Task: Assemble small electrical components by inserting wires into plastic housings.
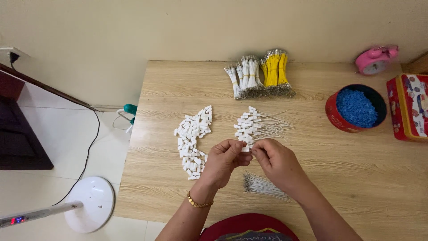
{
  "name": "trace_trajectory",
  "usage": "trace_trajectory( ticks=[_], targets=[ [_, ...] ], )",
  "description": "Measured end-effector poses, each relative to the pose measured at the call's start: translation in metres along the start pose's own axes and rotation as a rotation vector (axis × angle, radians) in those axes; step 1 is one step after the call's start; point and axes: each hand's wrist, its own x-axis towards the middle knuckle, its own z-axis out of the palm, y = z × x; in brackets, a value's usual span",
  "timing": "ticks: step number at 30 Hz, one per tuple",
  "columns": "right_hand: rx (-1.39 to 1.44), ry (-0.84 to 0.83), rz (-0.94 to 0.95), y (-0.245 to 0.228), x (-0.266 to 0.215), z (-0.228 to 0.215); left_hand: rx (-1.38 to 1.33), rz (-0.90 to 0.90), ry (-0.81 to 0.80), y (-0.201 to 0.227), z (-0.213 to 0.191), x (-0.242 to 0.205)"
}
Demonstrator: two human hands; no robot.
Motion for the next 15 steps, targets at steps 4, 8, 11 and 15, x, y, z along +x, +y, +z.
trace_trajectory(
  ticks=[4,8,11,15],
  targets=[
    [-0.051,0.044,-0.036,0.005,0.000,0.009,-0.029,-0.023,0.017,-0.007,-0.002,0.005],
    [-0.077,0.017,-0.049,0.023,0.005,0.023,-0.009,-0.039,0.053,-0.013,-0.009,0.007],
    [-0.132,0.006,-0.021,0.049,0.016,0.041,0.092,-0.035,0.121,-0.015,-0.015,0.011],
    [-0.106,0.061,-0.007,0.110,0.035,0.073,1.124,0.127,0.233,-0.014,-0.042,0.019]
  ],
)
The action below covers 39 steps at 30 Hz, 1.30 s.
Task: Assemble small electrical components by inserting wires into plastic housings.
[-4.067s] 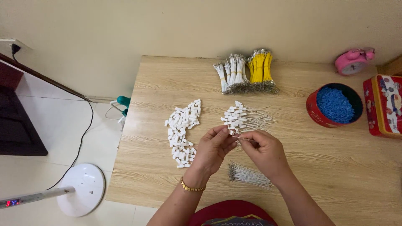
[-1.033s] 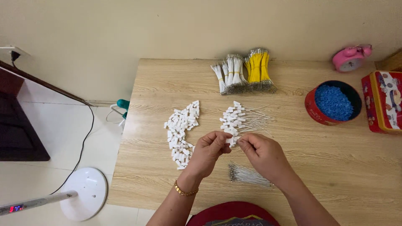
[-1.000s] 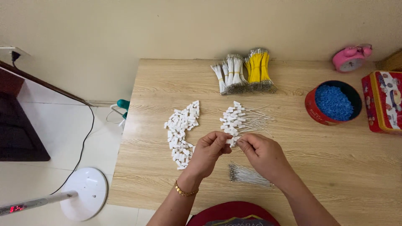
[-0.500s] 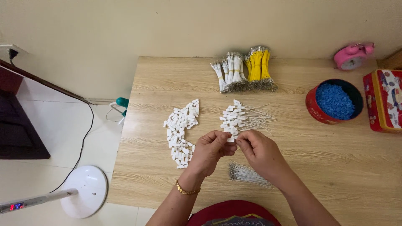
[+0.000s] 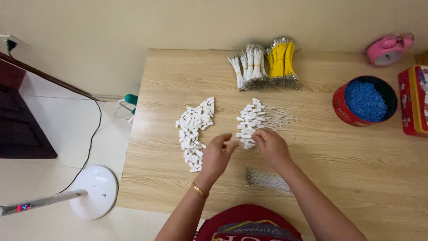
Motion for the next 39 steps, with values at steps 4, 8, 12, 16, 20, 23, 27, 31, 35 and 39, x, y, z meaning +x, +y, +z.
trace_trajectory(
  ticks=[4,8,12,16,20,23,27,31,35,39],
  targets=[
    [-0.050,-0.059,0.059,0.049,-0.002,0.022,0.678,0.315,0.012,-0.063,0.011,-0.009],
    [-0.220,-0.079,0.011,0.063,-0.014,0.018,0.973,0.368,0.119,-0.104,0.026,-0.012],
    [-0.398,-0.511,0.136,0.022,-0.048,-0.002,0.965,0.429,0.202,-0.140,0.038,-0.004],
    [-0.443,-0.570,0.136,0.056,-0.071,0.025,0.954,0.361,0.124,-0.105,0.024,-0.012],
    [-0.400,-0.512,0.116,0.056,-0.075,0.030,1.007,0.349,0.145,-0.097,0.010,-0.020],
    [-0.294,-0.508,0.172,0.041,-0.072,0.016,1.034,0.321,0.147,-0.107,0.008,-0.019],
    [-0.142,-0.473,0.264,0.028,-0.067,-0.002,1.033,0.334,0.148,-0.111,0.007,-0.019],
    [-0.174,-0.468,0.263,0.017,-0.060,-0.014,0.983,0.482,0.246,-0.114,0.008,-0.017],
    [-0.027,-0.408,0.299,-0.006,-0.052,-0.032,0.683,0.333,0.099,-0.096,0.012,-0.013],
    [0.164,-0.303,0.323,-0.027,-0.045,-0.049,-0.189,-0.080,-0.140,-0.019,-0.005,-0.024]
  ],
)
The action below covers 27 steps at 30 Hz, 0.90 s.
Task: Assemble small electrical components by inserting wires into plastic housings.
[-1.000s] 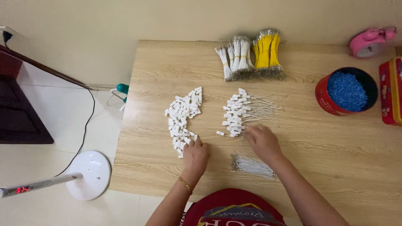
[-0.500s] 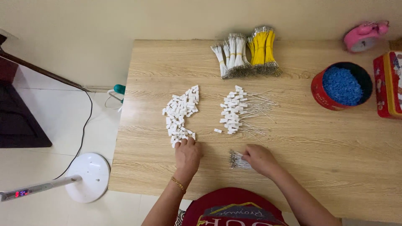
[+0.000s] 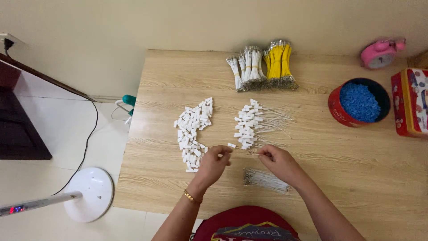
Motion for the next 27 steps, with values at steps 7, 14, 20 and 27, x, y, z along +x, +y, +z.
trace_trajectory(
  ticks=[7,14,20,27],
  targets=[
    [0.080,0.115,-0.098,-0.036,0.003,-0.017,-0.514,0.081,-0.099,0.055,0.016,-0.009],
    [0.146,0.115,-0.177,-0.058,-0.009,-0.021,-0.674,0.088,-0.114,0.048,0.027,-0.001],
    [0.299,0.130,-0.155,-0.033,0.004,-0.002,-0.790,0.052,-0.096,0.046,0.039,-0.001],
    [0.209,0.167,-0.269,-0.037,0.007,-0.003,-0.994,-0.100,-0.160,0.036,0.046,0.003]
  ],
)
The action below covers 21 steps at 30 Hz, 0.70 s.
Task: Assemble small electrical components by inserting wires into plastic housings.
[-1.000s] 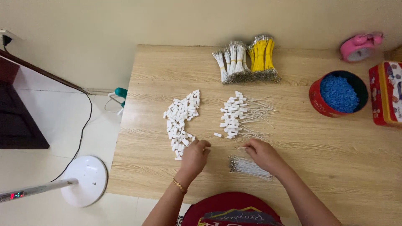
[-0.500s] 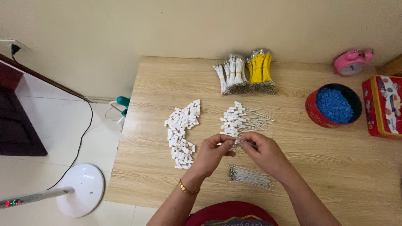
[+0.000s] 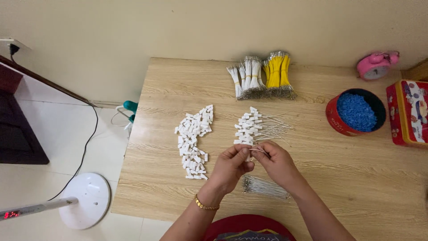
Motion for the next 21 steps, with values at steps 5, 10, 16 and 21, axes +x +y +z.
trace_trajectory(
  ticks=[5,10,16,21],
  targets=[
    [0.023,-0.002,-0.014,-0.009,-0.003,0.001,-0.082,-0.062,-0.044,0.005,-0.009,0.002],
    [0.091,0.011,0.083,-0.023,-0.007,-0.002,-0.030,-0.010,-0.098,0.030,-0.002,-0.007],
    [0.099,0.027,0.063,-0.038,-0.008,-0.004,-0.082,0.081,-0.057,0.037,0.002,-0.003],
    [0.113,0.086,-0.003,-0.036,-0.008,-0.007,-0.245,0.054,-0.038,0.046,0.014,-0.010]
  ],
)
